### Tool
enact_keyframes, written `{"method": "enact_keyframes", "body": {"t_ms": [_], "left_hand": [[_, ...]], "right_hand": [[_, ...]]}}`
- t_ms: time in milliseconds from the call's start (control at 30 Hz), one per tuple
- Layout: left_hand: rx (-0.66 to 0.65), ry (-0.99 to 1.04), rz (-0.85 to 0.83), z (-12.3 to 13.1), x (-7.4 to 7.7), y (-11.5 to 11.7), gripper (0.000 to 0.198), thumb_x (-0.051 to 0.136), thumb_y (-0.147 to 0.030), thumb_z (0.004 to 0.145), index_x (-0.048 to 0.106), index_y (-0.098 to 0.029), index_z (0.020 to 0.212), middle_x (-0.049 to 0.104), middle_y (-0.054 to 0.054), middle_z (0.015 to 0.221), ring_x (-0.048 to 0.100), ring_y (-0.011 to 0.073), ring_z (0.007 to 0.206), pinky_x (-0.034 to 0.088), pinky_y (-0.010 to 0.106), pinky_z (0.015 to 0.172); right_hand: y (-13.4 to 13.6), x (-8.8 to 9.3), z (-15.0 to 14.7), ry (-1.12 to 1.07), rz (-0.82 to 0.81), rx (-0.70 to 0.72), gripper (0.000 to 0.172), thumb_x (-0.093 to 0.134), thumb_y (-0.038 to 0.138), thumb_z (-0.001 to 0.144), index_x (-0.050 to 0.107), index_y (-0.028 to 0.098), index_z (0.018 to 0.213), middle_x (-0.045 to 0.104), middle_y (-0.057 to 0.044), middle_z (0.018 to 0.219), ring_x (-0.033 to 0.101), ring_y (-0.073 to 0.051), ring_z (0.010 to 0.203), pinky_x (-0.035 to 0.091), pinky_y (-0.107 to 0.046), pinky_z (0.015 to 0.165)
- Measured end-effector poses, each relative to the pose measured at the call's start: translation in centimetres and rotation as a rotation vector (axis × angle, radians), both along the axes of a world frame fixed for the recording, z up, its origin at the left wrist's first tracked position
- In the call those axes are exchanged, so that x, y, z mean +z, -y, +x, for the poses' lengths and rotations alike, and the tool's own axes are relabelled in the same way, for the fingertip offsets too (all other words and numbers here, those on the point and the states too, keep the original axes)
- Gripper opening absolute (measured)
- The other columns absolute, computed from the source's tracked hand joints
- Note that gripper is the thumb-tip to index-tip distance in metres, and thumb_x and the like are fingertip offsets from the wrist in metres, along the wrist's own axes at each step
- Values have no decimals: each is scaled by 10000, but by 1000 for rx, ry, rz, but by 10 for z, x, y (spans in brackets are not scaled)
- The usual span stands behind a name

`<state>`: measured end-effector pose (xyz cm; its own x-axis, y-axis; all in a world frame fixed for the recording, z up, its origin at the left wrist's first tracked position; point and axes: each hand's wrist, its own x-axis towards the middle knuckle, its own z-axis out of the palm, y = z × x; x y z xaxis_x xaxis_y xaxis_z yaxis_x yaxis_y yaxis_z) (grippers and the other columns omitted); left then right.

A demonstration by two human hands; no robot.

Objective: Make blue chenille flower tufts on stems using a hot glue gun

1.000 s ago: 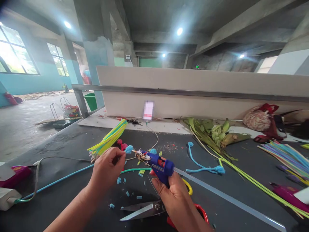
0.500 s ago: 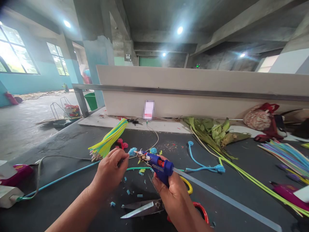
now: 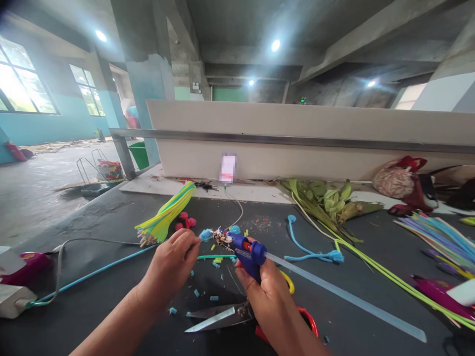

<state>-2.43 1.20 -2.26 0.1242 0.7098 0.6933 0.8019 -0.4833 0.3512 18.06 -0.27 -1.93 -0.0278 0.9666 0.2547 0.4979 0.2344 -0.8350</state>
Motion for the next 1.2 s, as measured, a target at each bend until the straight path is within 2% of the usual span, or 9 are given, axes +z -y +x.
{"method": "enact_keyframes", "body": {"t_ms": [100,233,333,400,467,567,667,833,1200], "left_hand": [[-7,21,-10,0,0,0,204,429,-138,828,507,-211,654,550,23,671,532,143,666,449,231,645],[-43,47,-36,1,0,1,196,438,-150,817,510,-208,644,560,28,682,531,140,666,446,234,643],[-57,185,-61,2,0,0,170,483,-163,779,522,-200,618,569,26,667,537,143,676,444,244,650],[-6,393,-165,3,0,-4,135,519,-181,747,533,-192,613,558,10,612,527,133,606,435,237,586],[0,711,-390,2,0,-8,101,544,-237,738,539,-185,651,525,-19,527,474,105,469,387,215,460],[-188,1159,-747,-2,-1,-13,198,600,-337,720,515,-168,657,481,-47,444,383,61,344,289,175,347],[-349,1362,-896,-5,-3,-16,245,693,-310,641,516,-142,613,489,-43,472,389,33,361,299,145,340],[-373,1418,-922,-3,-3,-16,228,703,-292,628,542,-131,640,500,-39,524,409,27,393,312,127,335],[-294,1225,-805,6,-7,-13,218,661,-329,673,539,-149,665,492,-48,422,386,48,344,312,154,334]], "right_hand": [[2,3,0,21,29,26,363,535,478,777,613,220,1020,691,-60,849,639,-250,820,514,-360,754],[4,2,-2,14,75,89,404,518,466,807,559,237,1138,668,-70,1014,595,-261,992,464,-375,877],[1,1,0,36,64,29,434,524,486,789,556,217,1128,666,-84,1014,606,-268,949,475,-390,848],[-1,2,4,45,45,-36,458,522,509,771,565,199,1105,678,-88,943,624,-265,863,501,-389,778],[-2,3,7,40,28,-63,471,524,517,762,570,190,1098,683,-78,854,633,-252,771,520,-369,693],[-1,2,6,12,43,-58,455,537,516,761,580,204,1088,677,-57,781,629,-234,710,520,-329,622],[2,0,2,-26,50,-47,406,553,519,750,598,221,1022,671,-46,761,620,-221,680,518,-311,604],[3,5,-5,-51,81,-32,332,561,498,735,601,213,899,672,-65,795,624,-229,734,521,-333,691],[0,-5,-7,49,23,-17,370,514,443,765,556,213,1051,675,-73,943,614,-263,876,484,-395,795]]}}
